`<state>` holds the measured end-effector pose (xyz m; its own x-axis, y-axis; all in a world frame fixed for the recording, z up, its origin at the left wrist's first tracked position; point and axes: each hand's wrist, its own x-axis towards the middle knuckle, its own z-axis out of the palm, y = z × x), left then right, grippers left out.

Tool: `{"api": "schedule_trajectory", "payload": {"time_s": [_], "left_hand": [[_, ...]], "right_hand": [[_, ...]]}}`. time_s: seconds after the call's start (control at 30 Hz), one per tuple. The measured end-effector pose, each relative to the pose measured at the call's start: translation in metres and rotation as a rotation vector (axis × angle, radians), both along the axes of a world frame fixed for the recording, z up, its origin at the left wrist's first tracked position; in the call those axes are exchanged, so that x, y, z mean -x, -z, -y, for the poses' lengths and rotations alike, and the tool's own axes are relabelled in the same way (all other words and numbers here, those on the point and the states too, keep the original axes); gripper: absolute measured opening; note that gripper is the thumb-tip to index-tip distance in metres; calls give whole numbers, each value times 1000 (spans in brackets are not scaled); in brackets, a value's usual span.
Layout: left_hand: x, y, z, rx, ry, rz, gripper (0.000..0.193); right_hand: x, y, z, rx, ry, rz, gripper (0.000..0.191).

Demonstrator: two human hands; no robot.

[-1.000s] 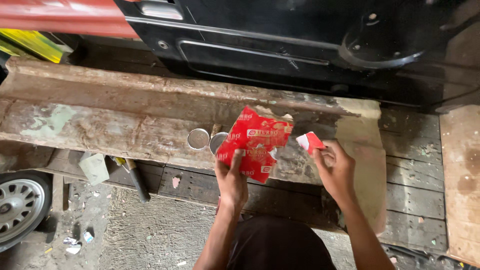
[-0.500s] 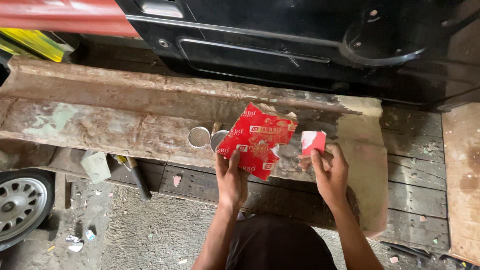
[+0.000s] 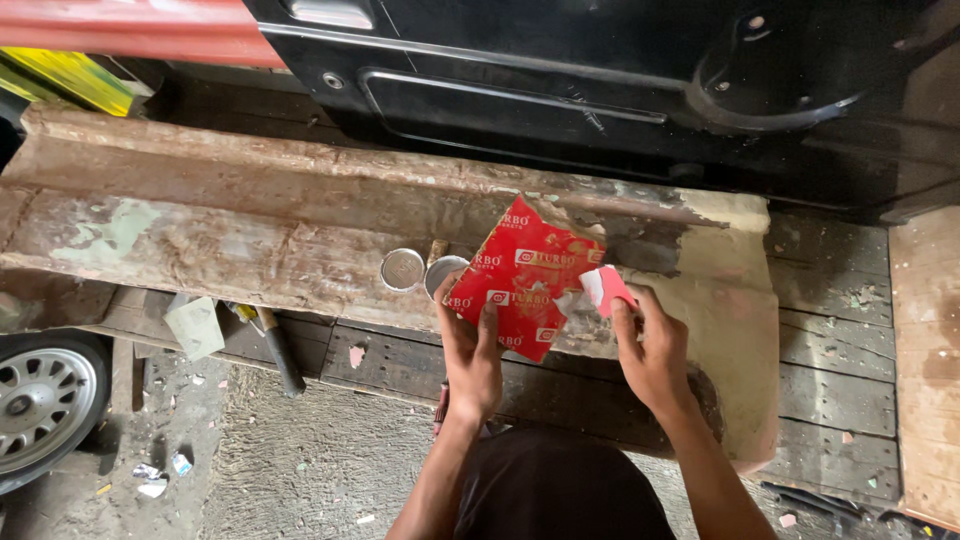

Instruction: The person sands a long, curved car part using a sanding block and sandpaper. They smooth the surface, then switch to a new sheet of sandpaper to continue the task.

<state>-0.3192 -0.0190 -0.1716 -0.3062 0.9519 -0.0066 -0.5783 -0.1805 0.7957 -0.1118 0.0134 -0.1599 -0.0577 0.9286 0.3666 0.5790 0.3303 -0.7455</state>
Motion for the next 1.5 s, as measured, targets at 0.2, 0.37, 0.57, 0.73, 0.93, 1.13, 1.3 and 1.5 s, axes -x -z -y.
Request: {"api": "schedule_trajectory", "payload": {"time_s": [0.2,0.37,0.57,0.73,0.93,1.13,1.3,1.5], "left_hand": [[1,-1,1,-72,5,-32,45],[3,-2,1,-53,-26,-130,46],[6,-8,3,-42,18,-156,44],[7,-8,1,-61,13,-219,46],[7,-7,-2,-67,11,-296,46],[4,-11,-3,-58,16,-294,47],[2,-12,-5,-85,-4,-296,44],[-9,-11,-4,-36,-13,-223,48]], "right_hand": [[3,8,2,-36,11,19,19],[2,10,3,-9,-42,-65,20],[0,16,3,37,-65,-124,22],[-4,23,3,34,-86,-126,20],[-7,28,2,36,-43,-77,18],[-4,25,5,-75,-64,-48,18],[1,21,6,57,-34,-152,19],[11,24,10,19,-83,-159,16]]}}
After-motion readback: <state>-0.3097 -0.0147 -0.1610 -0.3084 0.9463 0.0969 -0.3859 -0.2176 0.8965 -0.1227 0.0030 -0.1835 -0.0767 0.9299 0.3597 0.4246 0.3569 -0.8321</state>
